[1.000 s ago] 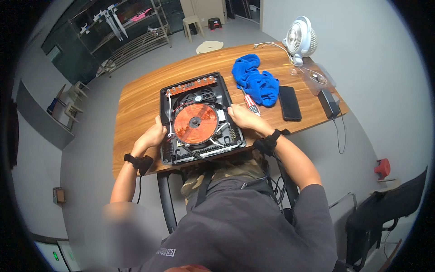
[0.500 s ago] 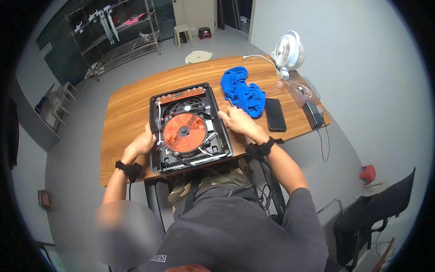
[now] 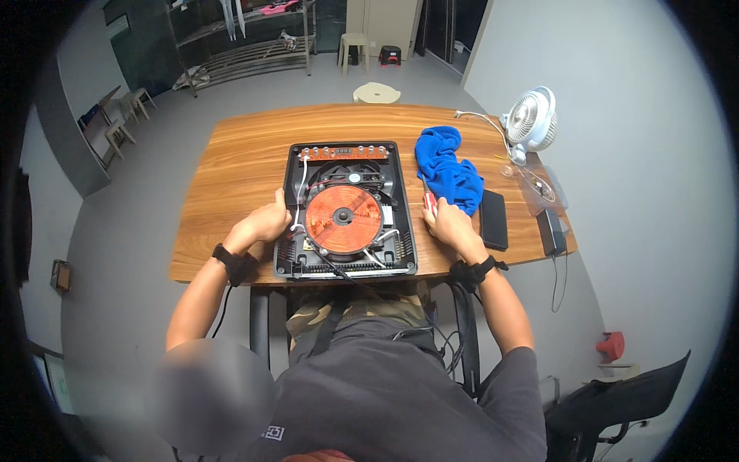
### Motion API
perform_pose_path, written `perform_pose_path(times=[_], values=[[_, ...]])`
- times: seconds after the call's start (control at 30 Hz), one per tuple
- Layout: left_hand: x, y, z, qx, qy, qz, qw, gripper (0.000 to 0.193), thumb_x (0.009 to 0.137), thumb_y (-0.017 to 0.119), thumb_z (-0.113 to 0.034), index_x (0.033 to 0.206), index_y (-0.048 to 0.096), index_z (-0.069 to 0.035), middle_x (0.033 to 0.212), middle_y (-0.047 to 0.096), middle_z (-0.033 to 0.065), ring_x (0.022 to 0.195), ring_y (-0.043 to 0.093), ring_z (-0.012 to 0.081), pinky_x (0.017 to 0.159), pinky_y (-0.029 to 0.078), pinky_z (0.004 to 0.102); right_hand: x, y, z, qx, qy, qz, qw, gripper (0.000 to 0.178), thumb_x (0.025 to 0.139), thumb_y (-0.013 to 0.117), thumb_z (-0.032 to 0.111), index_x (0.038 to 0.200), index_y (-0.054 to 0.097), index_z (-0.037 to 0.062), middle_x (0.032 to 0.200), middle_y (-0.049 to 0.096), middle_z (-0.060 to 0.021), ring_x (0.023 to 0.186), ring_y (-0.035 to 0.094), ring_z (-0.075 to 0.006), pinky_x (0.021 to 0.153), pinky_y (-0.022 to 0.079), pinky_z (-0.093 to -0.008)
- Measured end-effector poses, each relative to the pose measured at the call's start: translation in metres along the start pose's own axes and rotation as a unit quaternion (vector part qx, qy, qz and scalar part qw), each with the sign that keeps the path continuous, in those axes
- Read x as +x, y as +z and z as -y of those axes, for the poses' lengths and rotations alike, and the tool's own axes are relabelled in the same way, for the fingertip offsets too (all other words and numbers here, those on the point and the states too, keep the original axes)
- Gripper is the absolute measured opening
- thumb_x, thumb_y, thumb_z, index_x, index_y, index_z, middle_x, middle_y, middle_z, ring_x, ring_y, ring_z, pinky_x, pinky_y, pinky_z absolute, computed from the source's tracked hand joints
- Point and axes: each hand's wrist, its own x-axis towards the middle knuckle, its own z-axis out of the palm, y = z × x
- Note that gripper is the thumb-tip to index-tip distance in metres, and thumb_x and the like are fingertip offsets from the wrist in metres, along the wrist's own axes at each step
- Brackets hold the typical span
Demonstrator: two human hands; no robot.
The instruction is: The person wipes the top of a black electronic device with a blue cloth, then flips it over. Using a screwdriver, they remove several screws from the bottom panel and lift the cover to expose the internal components, including a large copper heatsink.
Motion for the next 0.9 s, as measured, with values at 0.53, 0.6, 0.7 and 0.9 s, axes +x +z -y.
perform_pose_path(times=[0.53,0.6,0.7,0.9], values=[[0.000,0.000,0.004,0.020,0.017,0.009,1.000,0.064,0.098,0.041,-0.022,0.140,0.020,0.021,0.098,0.068,0.0376,0.097,0.066,0.0519,0.086,0.051,0.0568,-0.017,-0.035,0.014,0.192,-0.019,-0.079,0.978,0.034,0.097,0.065,0.030,0.110,0.067,-0.0014,0.094,0.070,-0.0288,0.092,0.071,-0.0431,0.079,0.054,-0.0444],[0.004,0.002,0.006,0.023,0.032,0.005,0.999,0.061,0.098,0.041,-0.022,0.138,0.022,0.020,0.097,0.068,0.0376,0.096,0.067,0.0518,0.085,0.052,0.0570,-0.020,-0.049,0.017,0.214,-0.101,-0.125,0.963,0.030,0.097,0.070,0.026,0.111,0.068,-0.0005,0.088,0.071,-0.0204,0.081,0.070,-0.0278,0.074,0.053,-0.0367],[0.009,0.006,0.008,0.017,0.026,0.005,0.999,0.058,0.100,0.041,-0.023,0.137,0.024,0.018,0.098,0.068,0.0376,0.096,0.067,0.0518,0.085,0.052,0.0568,-0.029,-0.076,0.036,0.269,-0.127,-0.126,0.947,0.027,0.095,0.075,0.026,0.107,0.071,0.0018,0.082,0.068,-0.0067,0.072,0.060,-0.0102,0.066,0.049,-0.0278],[0.004,-0.016,0.001,0.052,0.016,0.058,0.997,0.059,0.102,0.053,-0.034,0.137,0.031,0.009,0.110,0.067,0.0380,0.108,0.065,0.0497,0.094,0.050,0.0554,-0.025,-0.110,0.071,0.229,-0.166,-0.138,0.949,0.031,0.089,0.081,0.031,0.096,0.071,0.0023,0.077,0.071,-0.0087,0.070,0.065,-0.0151,0.063,0.049,-0.0295]])
